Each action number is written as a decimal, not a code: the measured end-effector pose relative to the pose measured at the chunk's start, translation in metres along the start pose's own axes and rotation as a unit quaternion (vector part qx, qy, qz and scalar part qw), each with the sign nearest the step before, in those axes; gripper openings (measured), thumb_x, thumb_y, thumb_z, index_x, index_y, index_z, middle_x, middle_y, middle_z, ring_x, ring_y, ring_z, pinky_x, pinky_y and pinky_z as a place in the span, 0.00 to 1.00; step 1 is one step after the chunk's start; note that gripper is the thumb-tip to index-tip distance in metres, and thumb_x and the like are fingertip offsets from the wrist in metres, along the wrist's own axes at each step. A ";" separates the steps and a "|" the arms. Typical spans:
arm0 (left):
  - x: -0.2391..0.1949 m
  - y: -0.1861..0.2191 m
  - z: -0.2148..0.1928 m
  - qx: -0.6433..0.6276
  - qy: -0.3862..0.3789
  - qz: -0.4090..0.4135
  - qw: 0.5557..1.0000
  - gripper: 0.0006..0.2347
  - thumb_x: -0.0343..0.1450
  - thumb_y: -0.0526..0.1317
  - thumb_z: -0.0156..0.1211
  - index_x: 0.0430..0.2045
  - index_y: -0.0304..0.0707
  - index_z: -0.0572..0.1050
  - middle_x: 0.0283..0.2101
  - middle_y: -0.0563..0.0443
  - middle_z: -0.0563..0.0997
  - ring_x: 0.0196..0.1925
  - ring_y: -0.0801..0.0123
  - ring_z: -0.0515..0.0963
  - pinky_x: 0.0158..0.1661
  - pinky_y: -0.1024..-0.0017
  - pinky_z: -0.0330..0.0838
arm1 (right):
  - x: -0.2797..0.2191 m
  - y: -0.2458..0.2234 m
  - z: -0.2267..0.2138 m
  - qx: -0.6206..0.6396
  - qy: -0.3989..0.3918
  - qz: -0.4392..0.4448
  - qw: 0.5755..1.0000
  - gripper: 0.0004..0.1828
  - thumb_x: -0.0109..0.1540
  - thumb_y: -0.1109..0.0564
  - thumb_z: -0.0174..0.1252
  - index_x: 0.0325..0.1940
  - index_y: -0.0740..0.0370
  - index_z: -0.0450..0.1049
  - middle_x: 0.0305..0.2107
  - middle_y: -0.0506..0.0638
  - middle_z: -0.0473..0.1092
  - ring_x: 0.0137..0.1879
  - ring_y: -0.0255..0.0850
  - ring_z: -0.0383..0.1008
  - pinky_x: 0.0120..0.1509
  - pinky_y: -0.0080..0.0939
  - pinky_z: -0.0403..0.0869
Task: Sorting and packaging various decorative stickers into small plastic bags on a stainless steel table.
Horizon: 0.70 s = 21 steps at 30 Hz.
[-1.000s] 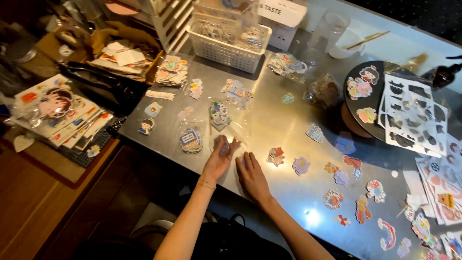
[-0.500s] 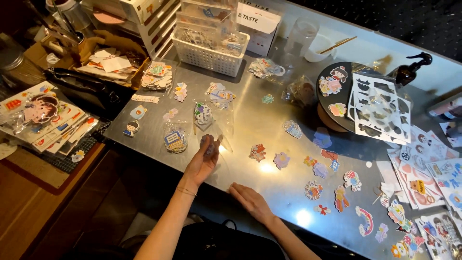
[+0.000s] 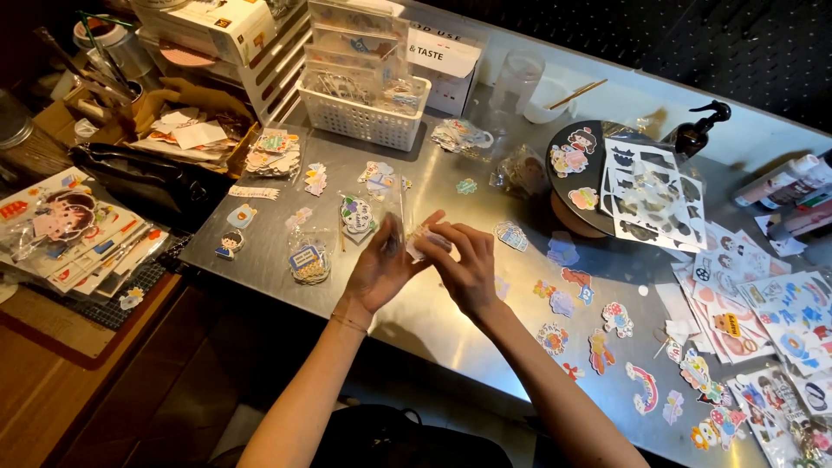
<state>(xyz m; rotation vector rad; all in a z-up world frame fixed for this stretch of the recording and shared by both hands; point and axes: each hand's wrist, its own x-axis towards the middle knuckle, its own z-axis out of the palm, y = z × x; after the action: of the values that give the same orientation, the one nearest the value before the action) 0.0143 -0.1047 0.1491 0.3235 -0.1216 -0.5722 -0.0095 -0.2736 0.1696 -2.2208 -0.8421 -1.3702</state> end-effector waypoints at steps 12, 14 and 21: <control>-0.019 0.132 0.052 -0.074 0.109 0.181 0.975 0.07 0.68 0.45 0.70 0.28 0.42 0.85 0.48 0.29 0.82 0.42 0.53 0.81 0.55 0.49 0.77 | 0.117 -0.027 0.100 0.351 -0.095 0.109 0.925 0.16 0.60 0.69 0.62 0.47 0.50 0.79 0.46 0.50 0.73 0.41 0.54 0.79 0.48 0.51 0.77; -0.025 0.137 0.064 -0.095 0.111 0.213 0.966 0.07 0.66 0.44 0.72 0.27 0.40 0.85 0.48 0.26 0.81 0.42 0.49 0.81 0.55 0.46 0.76 | 0.128 -0.028 0.103 0.423 -0.095 0.103 0.895 0.19 0.60 0.71 0.60 0.49 0.52 0.79 0.47 0.51 0.72 0.45 0.55 0.80 0.52 0.50 0.78; -0.012 0.056 0.096 -0.087 0.134 0.306 0.938 0.06 0.65 0.43 0.73 0.28 0.44 0.85 0.45 0.40 0.85 0.51 0.44 0.81 0.59 0.40 0.71 | 0.133 0.018 0.031 0.453 -0.192 0.100 0.865 0.11 0.66 0.56 0.52 0.42 0.59 0.80 0.44 0.57 0.73 0.49 0.60 0.78 0.52 0.52 0.79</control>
<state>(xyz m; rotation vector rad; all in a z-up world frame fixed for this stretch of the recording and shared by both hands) 0.0134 -0.0792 0.2582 0.1720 0.0933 0.0844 0.0685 -0.2302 0.2744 -1.7269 -1.0555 -0.2766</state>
